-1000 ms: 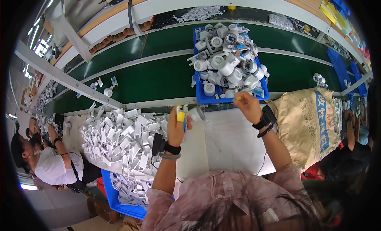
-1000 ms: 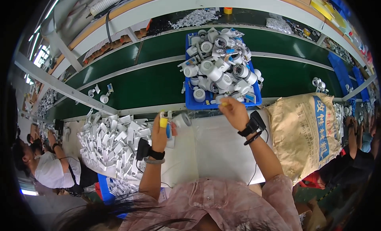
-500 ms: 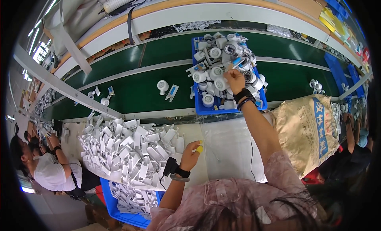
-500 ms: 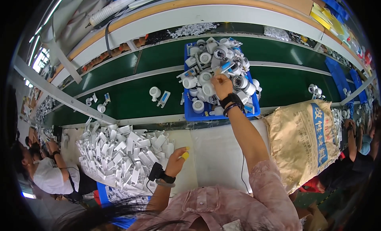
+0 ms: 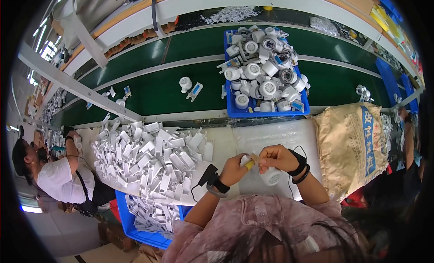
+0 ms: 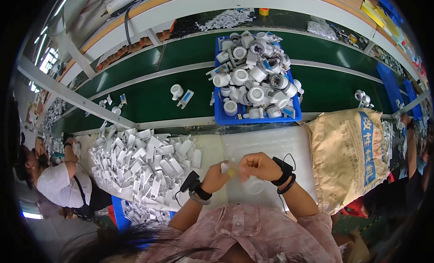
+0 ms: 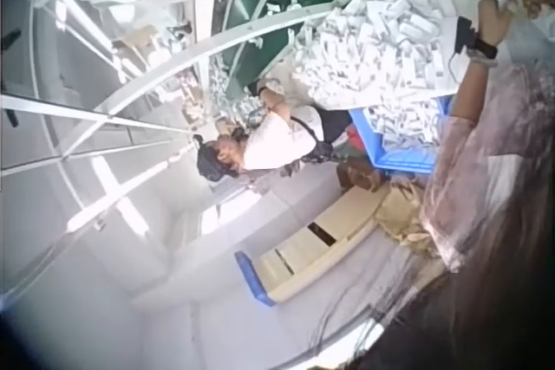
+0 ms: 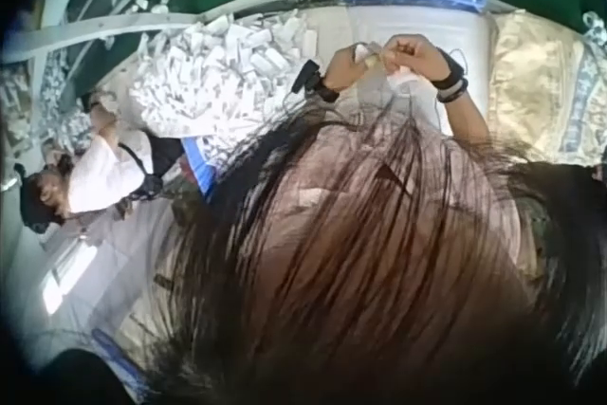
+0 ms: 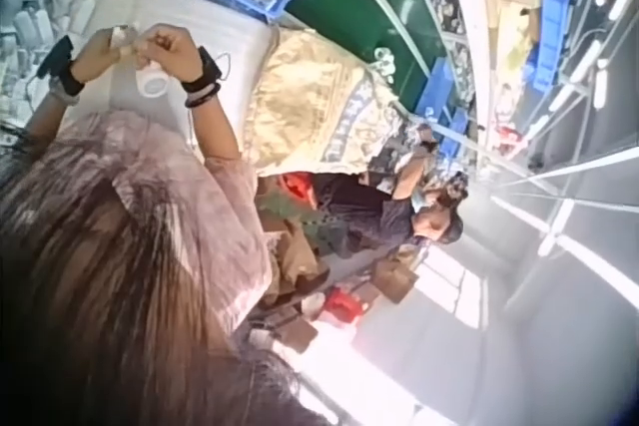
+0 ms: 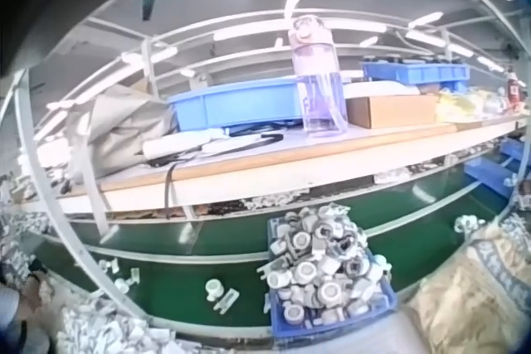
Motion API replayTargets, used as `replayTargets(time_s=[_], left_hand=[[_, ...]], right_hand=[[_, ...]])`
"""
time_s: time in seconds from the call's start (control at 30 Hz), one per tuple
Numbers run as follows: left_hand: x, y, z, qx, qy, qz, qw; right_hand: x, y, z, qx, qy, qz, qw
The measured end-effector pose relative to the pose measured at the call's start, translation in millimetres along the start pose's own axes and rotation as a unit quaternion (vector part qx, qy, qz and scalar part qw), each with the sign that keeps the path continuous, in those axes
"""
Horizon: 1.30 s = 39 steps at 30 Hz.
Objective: Assembling small electronic components and housings at a factory workstation.
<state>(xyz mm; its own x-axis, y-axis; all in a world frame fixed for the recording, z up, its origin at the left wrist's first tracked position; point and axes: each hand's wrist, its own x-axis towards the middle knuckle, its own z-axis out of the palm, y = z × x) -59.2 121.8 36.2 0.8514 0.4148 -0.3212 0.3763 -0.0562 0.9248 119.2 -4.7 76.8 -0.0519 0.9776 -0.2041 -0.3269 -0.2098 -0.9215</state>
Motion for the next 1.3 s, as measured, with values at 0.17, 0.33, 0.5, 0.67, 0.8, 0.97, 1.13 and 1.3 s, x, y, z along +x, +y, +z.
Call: replayTargets(time_s=[0.17, 0.33, 0.5, 0.67, 0.8, 0.97, 1.13, 1.3], left_hand=[[-7, -12, 5, 0.042, -0.006, 0.139, 0.989], [-13, -2, 5, -0.01, -0.077, 0.076, 0.994], [-11, -8, 1, -0.178, -0.17, 0.009, 0.969], [-26, 28, 4, -0.031, -0.147, 0.079, 0.985], [-33, 48, 3, 0.108, -0.066, 0.052, 0.991], [-22, 1, 16, -0.017, 0.043, 0.194, 0.98], [-22, 8, 14, -0.061, -0.037, 0.126, 0.99], [-21, 4, 20, -0.255, -0.007, 0.005, 0.967]], right_hand=[[-20, 10, -14, -0.036, 0.008, 0.033, 0.999], [-27, 23, -19, -0.037, 0.023, 0.026, 0.999], [-26, 23, -12, -0.002, -0.002, 0.036, 0.999], [-28, 37, -14, 0.001, -0.007, 0.05, 0.999], [-35, 34, -16, 0.02, -0.033, 0.043, 0.998], [-35, 27, -6, 0.027, -0.041, 0.056, 0.997], [-32, 25, 11, -0.271, 0.066, 0.078, 0.957], [-20, 35, 25, -0.529, 0.286, -0.189, 0.776]])
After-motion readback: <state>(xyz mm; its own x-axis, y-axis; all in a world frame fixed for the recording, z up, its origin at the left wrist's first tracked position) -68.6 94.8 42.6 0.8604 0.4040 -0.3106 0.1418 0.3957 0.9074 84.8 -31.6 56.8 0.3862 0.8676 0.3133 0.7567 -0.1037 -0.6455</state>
